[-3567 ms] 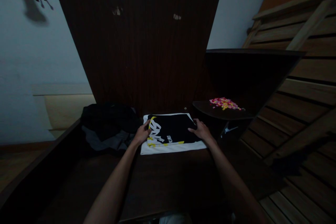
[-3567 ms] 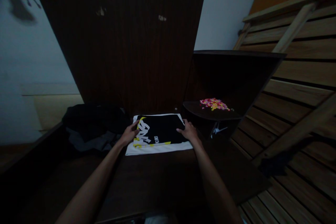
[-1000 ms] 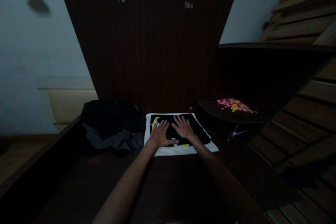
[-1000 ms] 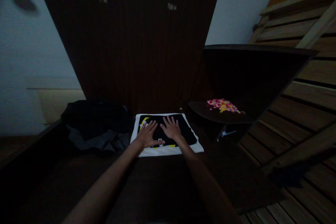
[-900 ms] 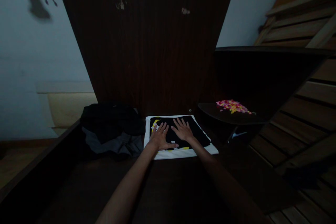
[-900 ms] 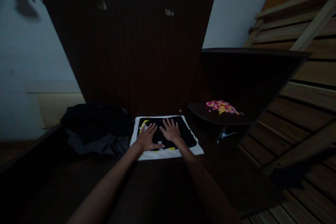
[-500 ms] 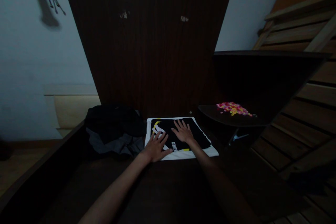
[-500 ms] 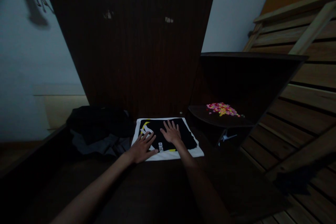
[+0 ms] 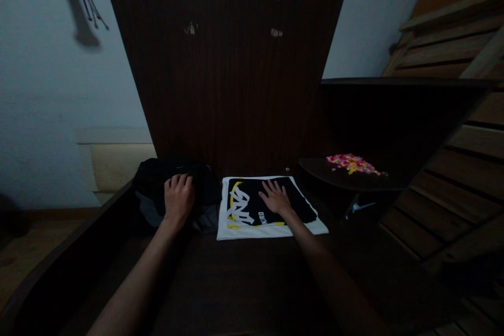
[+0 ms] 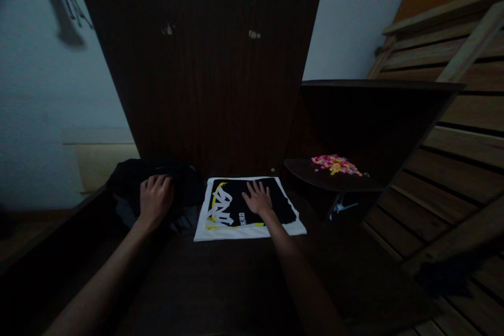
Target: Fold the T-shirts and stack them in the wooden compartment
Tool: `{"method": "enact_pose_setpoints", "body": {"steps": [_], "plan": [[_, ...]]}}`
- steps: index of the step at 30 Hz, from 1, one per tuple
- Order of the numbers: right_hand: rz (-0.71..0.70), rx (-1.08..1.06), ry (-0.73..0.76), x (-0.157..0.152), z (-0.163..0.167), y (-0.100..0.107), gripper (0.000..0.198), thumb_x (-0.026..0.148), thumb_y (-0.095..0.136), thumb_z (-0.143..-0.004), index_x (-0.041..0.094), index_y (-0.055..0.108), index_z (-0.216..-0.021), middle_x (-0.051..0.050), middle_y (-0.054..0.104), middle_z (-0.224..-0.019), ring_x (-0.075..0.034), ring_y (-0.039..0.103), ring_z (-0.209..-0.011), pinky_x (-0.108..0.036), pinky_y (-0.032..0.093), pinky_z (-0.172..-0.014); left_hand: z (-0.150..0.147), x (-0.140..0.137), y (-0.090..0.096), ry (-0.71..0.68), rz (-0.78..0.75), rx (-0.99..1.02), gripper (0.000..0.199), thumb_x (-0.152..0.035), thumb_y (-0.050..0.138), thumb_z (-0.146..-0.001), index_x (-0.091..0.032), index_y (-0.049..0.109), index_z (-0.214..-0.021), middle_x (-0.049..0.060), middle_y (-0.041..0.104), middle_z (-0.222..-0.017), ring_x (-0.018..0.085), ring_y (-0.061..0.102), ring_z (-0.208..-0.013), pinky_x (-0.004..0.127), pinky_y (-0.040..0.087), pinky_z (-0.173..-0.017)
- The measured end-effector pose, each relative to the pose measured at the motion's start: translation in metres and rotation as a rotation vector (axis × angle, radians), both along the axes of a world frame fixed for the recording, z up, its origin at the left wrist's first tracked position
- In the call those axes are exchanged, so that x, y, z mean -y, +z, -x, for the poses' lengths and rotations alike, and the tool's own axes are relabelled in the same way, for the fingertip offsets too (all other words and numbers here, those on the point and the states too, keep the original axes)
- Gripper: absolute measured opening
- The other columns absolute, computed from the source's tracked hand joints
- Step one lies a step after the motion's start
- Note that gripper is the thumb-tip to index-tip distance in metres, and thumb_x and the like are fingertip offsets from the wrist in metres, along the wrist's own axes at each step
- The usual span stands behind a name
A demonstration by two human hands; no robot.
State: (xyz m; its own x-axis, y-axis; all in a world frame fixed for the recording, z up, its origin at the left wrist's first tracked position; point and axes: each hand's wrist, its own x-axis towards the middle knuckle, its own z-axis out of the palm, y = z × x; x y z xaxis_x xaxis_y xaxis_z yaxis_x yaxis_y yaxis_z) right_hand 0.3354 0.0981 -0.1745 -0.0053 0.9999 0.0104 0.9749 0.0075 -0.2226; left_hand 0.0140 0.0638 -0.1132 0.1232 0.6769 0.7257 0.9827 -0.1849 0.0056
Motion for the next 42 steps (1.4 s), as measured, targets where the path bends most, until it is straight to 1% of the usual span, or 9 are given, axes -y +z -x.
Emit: {"method": "enact_pose_setpoints", "body": {"steps": [6, 9, 14, 16, 18, 24, 30, 34, 42], "plan": [[-0.159, -0.031, -0.051, 0.004, 0.019, 0.006, 0.056, 0.041, 0.043, -0.092, 0.015, 0.045, -0.142, -0.016, 0.032, -0.154, -0.037, 0.018, -0.144, -0.057, 0.007, -0.113, -0.008, 0.007, -0.025, 0.024, -0.194, 0.355, 0.026, -0.025, 0.040, -0.088, -0.011, 0.058, -0.100, 0.018, 0.064, -0.095, 0.032, 0.058, -0.093, 0.048, 0.044, -0.083], [-0.217, -0.400, 0.149, 0.006, 0.040, 0.012, 0.049, 0.040, 0.046, -0.090, 0.017, 0.057, -0.131, -0.014, 0.046, -0.145, -0.030, 0.031, -0.139, -0.049, 0.017, -0.114, -0.012, 0.013, -0.037, -0.066, -0.239, 0.476, 0.023, -0.025, 0.040, -0.087, -0.014, 0.055, -0.101, 0.015, 0.063, -0.095, 0.028, 0.060, -0.091, 0.045, 0.047, -0.083], [0.292, -1.164, 0.542, 0.031, 0.086, 0.022, 0.059, 0.067, 0.041, -0.086, 0.018, 0.066, -0.109, -0.008, 0.068, -0.108, -0.023, 0.061, -0.103, -0.039, 0.044, -0.095, -0.026, 0.022, -0.052, -0.264, -0.160, 0.508, 0.018, -0.023, 0.043, -0.087, -0.018, 0.052, -0.102, 0.009, 0.064, -0.094, 0.022, 0.064, -0.088, 0.037, 0.051, -0.079], [0.381, -1.179, 0.600, 0.045, 0.099, 0.025, 0.049, 0.058, 0.064, -0.076, 0.020, 0.065, -0.107, -0.005, 0.069, -0.102, -0.022, 0.062, -0.096, -0.036, 0.047, -0.090, -0.033, 0.024, -0.054, -0.356, -0.098, 0.478, 0.017, -0.021, 0.043, -0.087, -0.019, 0.051, -0.102, 0.008, 0.064, -0.094, 0.021, 0.064, -0.089, 0.037, 0.052, -0.080], [0.301, -1.178, 0.608, 0.054, 0.107, 0.029, 0.042, 0.038, 0.078, -0.067, 0.022, 0.065, -0.104, -0.001, 0.069, -0.099, -0.020, 0.061, -0.093, -0.033, 0.048, -0.086, -0.037, 0.027, -0.052, -0.444, -0.037, 0.433, 0.018, -0.020, 0.042, -0.088, -0.020, 0.051, -0.104, 0.008, 0.064, -0.097, 0.021, 0.064, -0.092, 0.037, 0.052, -0.084], [-0.023, -1.316, 0.413, 0.050, 0.091, 0.041, 0.017, 0.024, 0.063, -0.067, 0.020, 0.065, -0.084, 0.002, 0.068, -0.081, -0.017, 0.060, -0.081, -0.027, 0.048, -0.075, -0.038, 0.038, -0.039, -0.521, 0.001, 0.337, 0.032, -0.026, 0.050, -0.085, -0.019, 0.052, -0.117, 0.013, 0.061, -0.115, 0.025, 0.058, -0.109, 0.043, 0.047, -0.095], [-0.198, -1.289, 0.226, 0.036, 0.036, 0.062, 0.025, 0.030, 0.051, -0.073, 0.020, 0.067, -0.089, 0.000, 0.068, -0.079, -0.016, 0.058, -0.073, -0.025, 0.046, -0.067, -0.037, 0.045, -0.030, -0.261, -0.172, 0.270, 0.054, -0.029, 0.059, -0.076, -0.018, 0.051, -0.128, 0.017, 0.054, -0.131, 0.033, 0.046, -0.123, 0.050, 0.033, -0.104], [-0.153, -1.106, 0.218, 0.024, 0.001, 0.068, 0.027, 0.030, 0.048, -0.073, 0.019, 0.069, -0.088, 0.000, 0.069, -0.078, -0.017, 0.059, -0.073, -0.027, 0.046, -0.069, -0.036, 0.043, -0.027, -0.176, -0.084, 0.248, 0.065, -0.032, 0.057, -0.075, -0.016, 0.045, -0.137, 0.017, 0.050, -0.138, 0.036, 0.042, -0.126, 0.051, 0.031, -0.103], [-0.254, -0.913, 0.094, 0.020, -0.030, 0.031, 0.035, 0.044, 0.050, -0.082, 0.018, 0.072, -0.093, -0.006, 0.072, -0.100, -0.023, 0.063, -0.101, -0.037, 0.043, -0.094, -0.034, 0.030, -0.039, -0.155, 0.125, 0.142, 0.048, -0.035, 0.057, -0.076, -0.013, 0.058, -0.118, 0.017, 0.061, -0.110, 0.033, 0.054, -0.103, 0.046, 0.044, -0.088]]}}
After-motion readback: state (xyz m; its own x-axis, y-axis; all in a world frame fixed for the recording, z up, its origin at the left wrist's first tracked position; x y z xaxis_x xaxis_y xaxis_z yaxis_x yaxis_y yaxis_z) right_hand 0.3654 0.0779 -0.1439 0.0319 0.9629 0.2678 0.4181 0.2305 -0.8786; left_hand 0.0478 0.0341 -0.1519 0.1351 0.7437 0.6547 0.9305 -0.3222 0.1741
